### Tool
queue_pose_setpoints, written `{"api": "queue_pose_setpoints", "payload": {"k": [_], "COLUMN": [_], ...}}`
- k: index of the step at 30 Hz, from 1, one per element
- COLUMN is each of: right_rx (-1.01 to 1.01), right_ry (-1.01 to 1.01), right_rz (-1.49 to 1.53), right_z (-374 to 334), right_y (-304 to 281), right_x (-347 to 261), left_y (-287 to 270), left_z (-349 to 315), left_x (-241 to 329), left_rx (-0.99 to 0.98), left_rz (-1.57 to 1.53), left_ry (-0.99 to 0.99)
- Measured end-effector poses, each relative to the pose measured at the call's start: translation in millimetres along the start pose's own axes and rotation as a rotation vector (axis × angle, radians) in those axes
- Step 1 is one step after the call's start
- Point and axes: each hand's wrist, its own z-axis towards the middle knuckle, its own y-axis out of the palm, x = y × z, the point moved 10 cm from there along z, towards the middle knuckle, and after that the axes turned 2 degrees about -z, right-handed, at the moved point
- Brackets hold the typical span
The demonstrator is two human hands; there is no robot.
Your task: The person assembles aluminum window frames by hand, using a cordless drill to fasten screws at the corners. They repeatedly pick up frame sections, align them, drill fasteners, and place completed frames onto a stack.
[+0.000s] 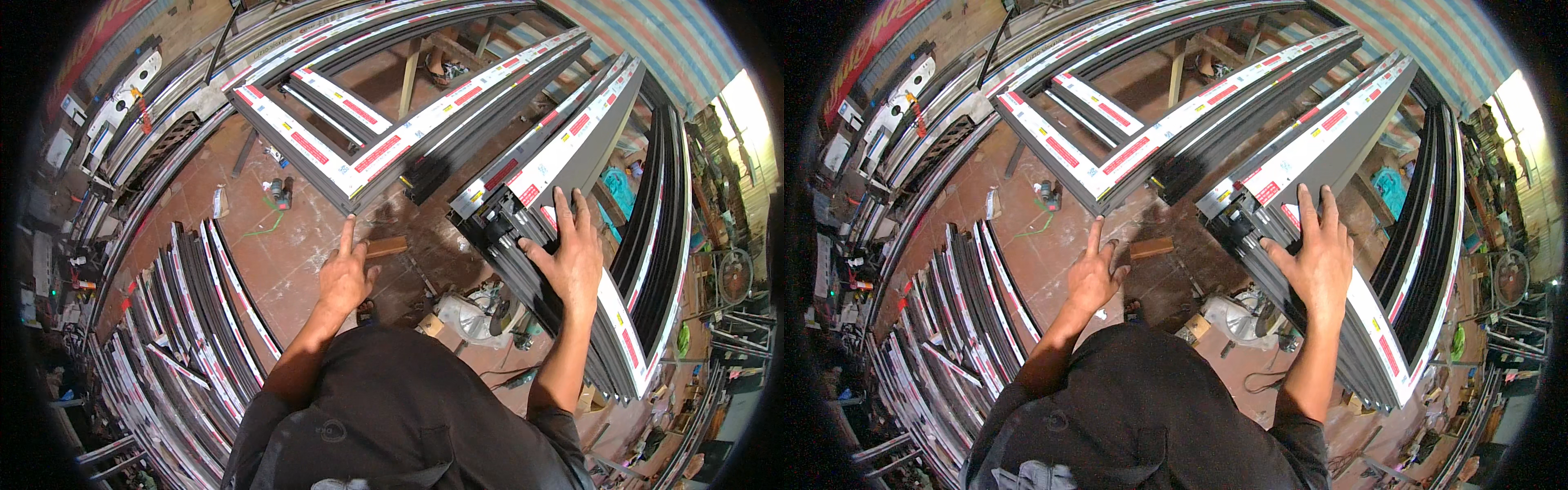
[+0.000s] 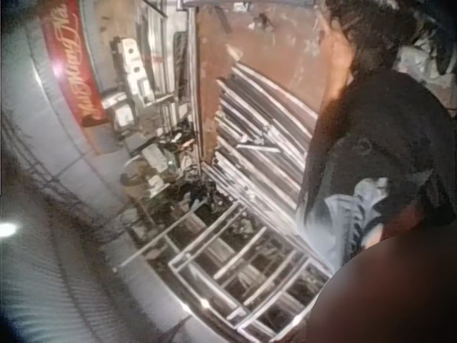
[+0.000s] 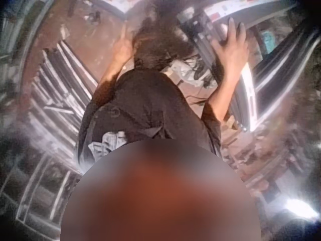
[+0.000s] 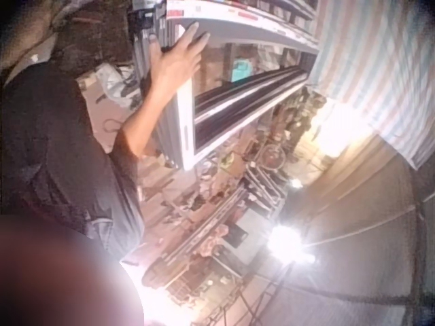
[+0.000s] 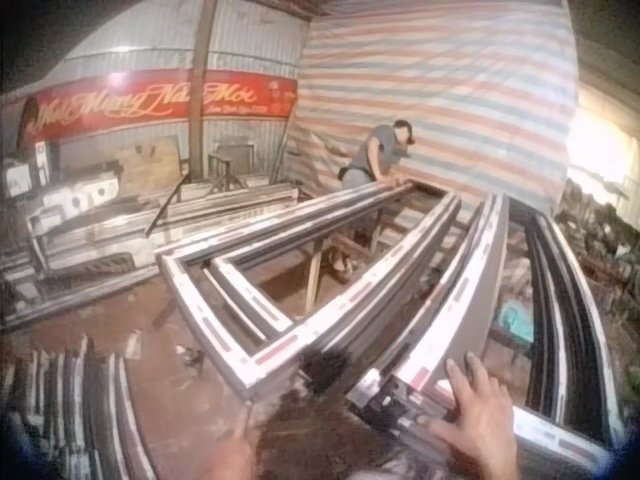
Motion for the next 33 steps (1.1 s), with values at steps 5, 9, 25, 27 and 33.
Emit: {"api": "queue_pose_setpoints", "payload": {"k": [5, 9, 25, 27, 33], "right_rx": [0.002, 0.01, 0.108, 0.139, 0.213], "right_ry": [0.018, -0.004, -0.033, -0.028, -0.032], "right_rz": [-0.001, -0.023, 0.065, 0.084, 0.1], "right_z": [-1, -2, -5, -7, -12], "right_y": [-2, -4, -5, -6, -1], "right_x": [1, 0, 12, 14, 21], "left_y": [-3, -4, 4, 5, 6], "left_z": [0, 4, 50, 44, 29], "left_x": [6, 8, 6, 7, 7], "left_rx": [0.007, 0.024, -0.24, -0.234, -0.192], "left_rz": [0.014, 0.054, 0.412, 0.419, 0.43], "left_ry": [-0.004, 0.033, 0.103, 0.063, 0.058]}}
